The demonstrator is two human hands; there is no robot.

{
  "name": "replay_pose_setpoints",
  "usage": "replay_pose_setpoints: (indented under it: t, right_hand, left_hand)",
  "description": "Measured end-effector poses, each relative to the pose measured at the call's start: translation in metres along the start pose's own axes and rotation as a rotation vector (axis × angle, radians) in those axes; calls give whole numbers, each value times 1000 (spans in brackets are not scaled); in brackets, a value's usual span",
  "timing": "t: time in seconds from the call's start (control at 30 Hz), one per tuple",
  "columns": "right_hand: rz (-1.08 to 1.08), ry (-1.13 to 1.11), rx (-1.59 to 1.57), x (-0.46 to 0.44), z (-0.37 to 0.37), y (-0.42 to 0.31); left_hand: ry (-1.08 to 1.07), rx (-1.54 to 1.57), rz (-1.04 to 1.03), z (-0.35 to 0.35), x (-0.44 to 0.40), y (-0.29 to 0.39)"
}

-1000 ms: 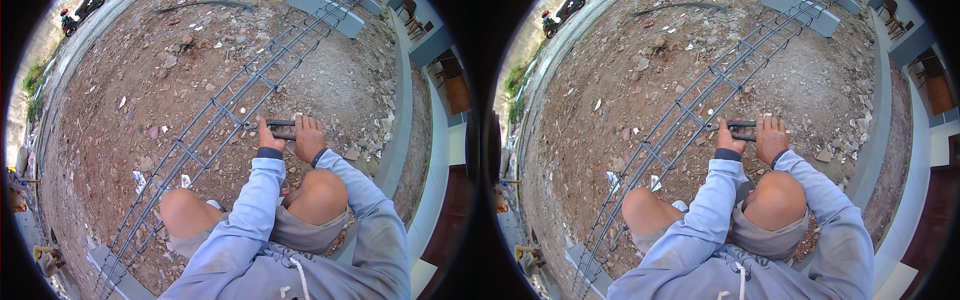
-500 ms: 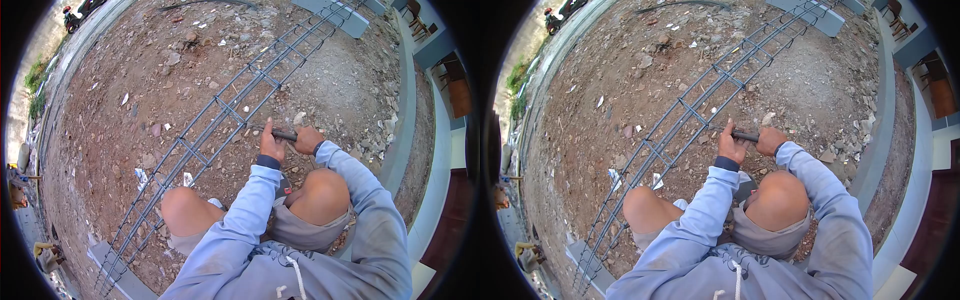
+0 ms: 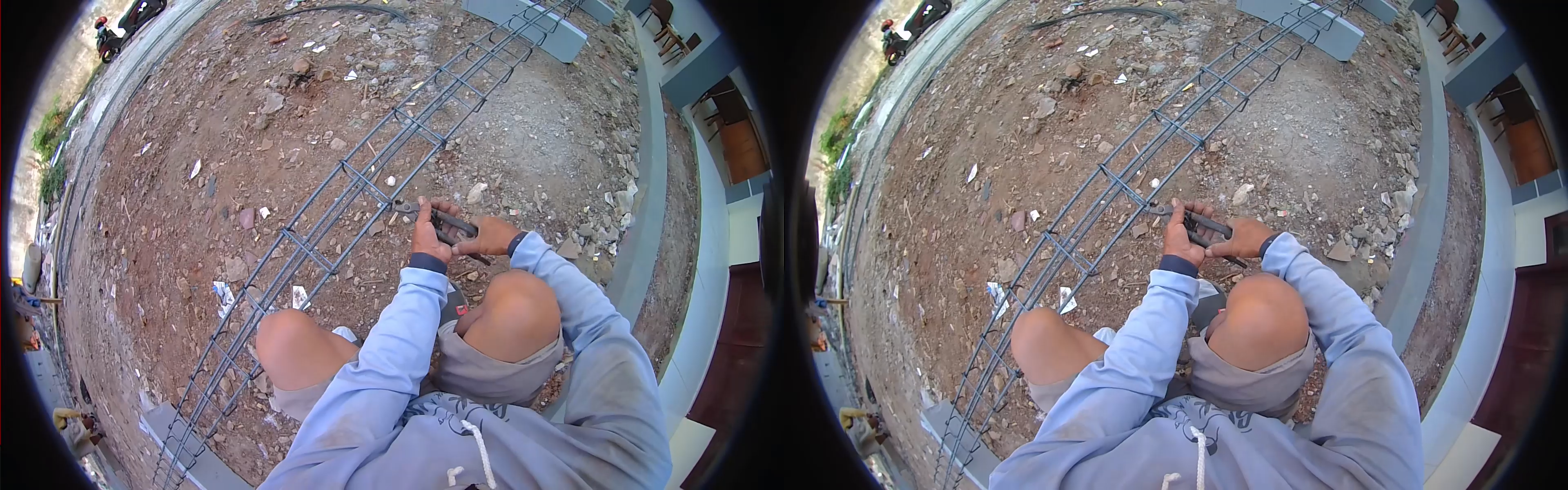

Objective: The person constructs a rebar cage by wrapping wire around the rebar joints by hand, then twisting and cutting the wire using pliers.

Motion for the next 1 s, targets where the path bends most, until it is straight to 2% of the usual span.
replay_pose_setpoints:
  t: [0.03, 0.13, 0.27, 0.3, 0.37, 0.5, 0.53, 0.6, 0.63, 0.73, 0.77, 0.87, 1.0]
  right_hand:
    - [-148, 51, 56, 20, 14, -28]
    - [-20, 375, 341, 34, -7, -23]
    - [-137, 472, 437, 29, -3, -31]
    - [-111, 486, 420, 29, -1, -34]
    - [-140, 365, 346, 29, -2, -34]
    - [-143, 170, 159, 11, -13, -15]
    - [-144, 106, 114, 8, -16, -10]
    - [-224, -239, -421, 6, -13, 2]
    - [-261, -412, -690, 9, -12, 1]
    - [-279, -450, -1021, 20, -22, -3]
    - [-266, -432, -968, 21, -24, -5]
    - [-247, -358, -469, 19, -18, -8]
    - [-5, 23, -311, 26, -24, -11]
  left_hand:
    - [26, 4, 7, -5, -1, 1]
    - [63, 5, 11, -16, -2, 0]
    - [81, 31, -32, -26, -10, 1]
    - [69, 12, -32, -25, -12, 3]
    - [59, 13, -52, -7, -28, 0]
    - [122, -32, 52, -9, 0, 9]
    - [82, -60, 37, -8, 8, 10]
    - [-1, -120, 9, -7, 24, 11]
    - [-163, -82, -24, 1, 18, 9]
    - [-239, -44, -67, 11, 14, 5]
    - [-231, -5, -40, 14, 13, 6]
    - [-141, -77, -17, 15, 16, 10]
    - [47, -110, 5, 13, 11, 12]
Point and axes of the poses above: each hand's wrist, its own x-axis away from the middle knuckle, its own z-axis out of the back of the hand, y = z × x, the point moved 2 cm from there along -x, towards the middle knuckle, and after that the axes turned 1 degree about z, right-handed, at the moved point
